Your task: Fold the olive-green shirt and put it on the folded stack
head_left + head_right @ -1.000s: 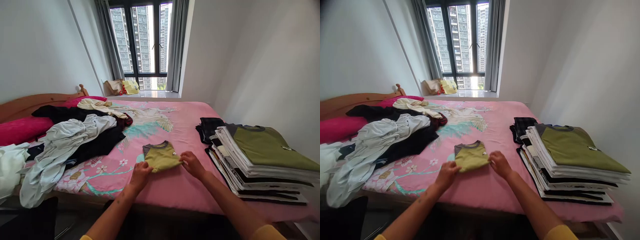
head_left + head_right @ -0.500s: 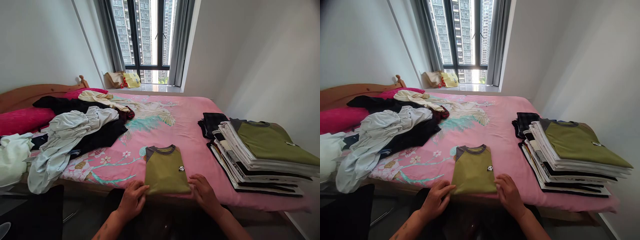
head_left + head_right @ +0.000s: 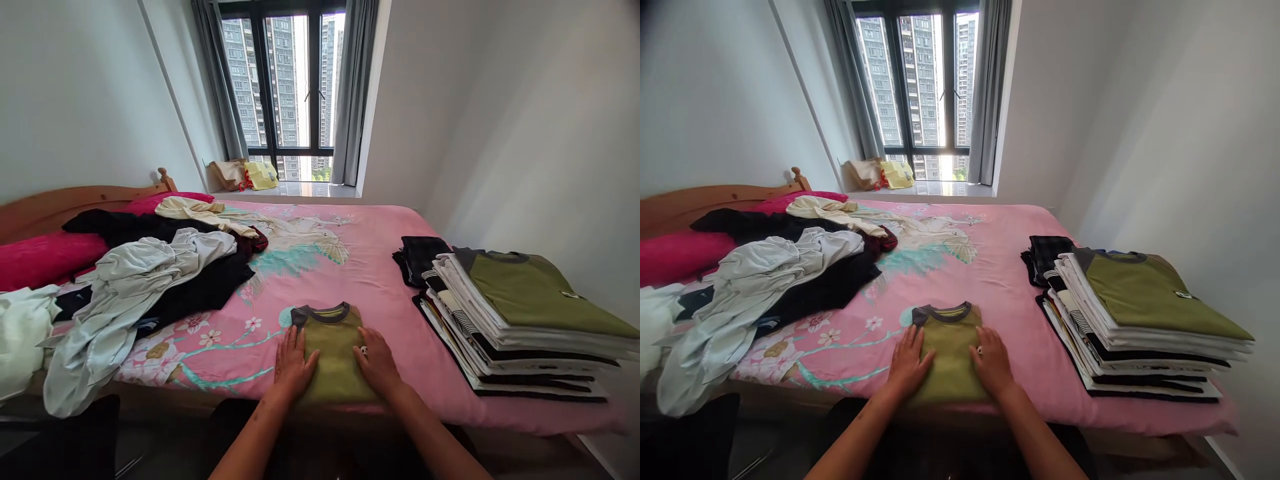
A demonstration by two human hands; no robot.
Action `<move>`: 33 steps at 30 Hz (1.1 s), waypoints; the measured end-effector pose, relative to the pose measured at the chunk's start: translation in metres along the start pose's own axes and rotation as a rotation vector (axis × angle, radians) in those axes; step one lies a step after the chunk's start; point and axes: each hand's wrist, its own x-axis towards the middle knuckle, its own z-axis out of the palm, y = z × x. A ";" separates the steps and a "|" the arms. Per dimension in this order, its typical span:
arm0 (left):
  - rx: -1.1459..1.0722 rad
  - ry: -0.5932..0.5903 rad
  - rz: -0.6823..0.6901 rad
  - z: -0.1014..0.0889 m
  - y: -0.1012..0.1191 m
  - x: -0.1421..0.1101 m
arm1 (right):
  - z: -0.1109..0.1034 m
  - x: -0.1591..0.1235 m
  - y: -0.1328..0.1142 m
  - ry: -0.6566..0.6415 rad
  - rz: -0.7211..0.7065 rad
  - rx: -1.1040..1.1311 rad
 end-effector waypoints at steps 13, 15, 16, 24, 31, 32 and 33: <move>-0.774 -0.309 -0.513 -0.014 -0.023 -0.098 | -0.020 -0.103 0.012 -0.082 0.561 0.548; -0.951 -0.354 -0.674 -0.007 -0.019 -0.096 | -0.014 -0.104 0.009 -0.127 0.656 0.645; -1.041 -0.369 -0.747 -0.005 -0.018 -0.093 | -0.012 -0.102 0.009 -0.154 0.700 0.676; -1.280 -0.345 -0.743 -0.003 -0.009 -0.087 | -0.012 -0.086 -0.006 -0.141 0.870 0.867; -1.233 -0.503 -0.640 0.011 -0.030 -0.119 | -0.006 -0.127 -0.011 -0.062 0.836 1.152; -1.222 -0.565 -0.645 0.012 -0.034 -0.124 | -0.007 -0.134 -0.009 -0.101 0.834 1.198; -1.219 -0.603 -0.647 0.011 -0.037 -0.127 | -0.008 -0.139 -0.008 -0.149 0.823 1.245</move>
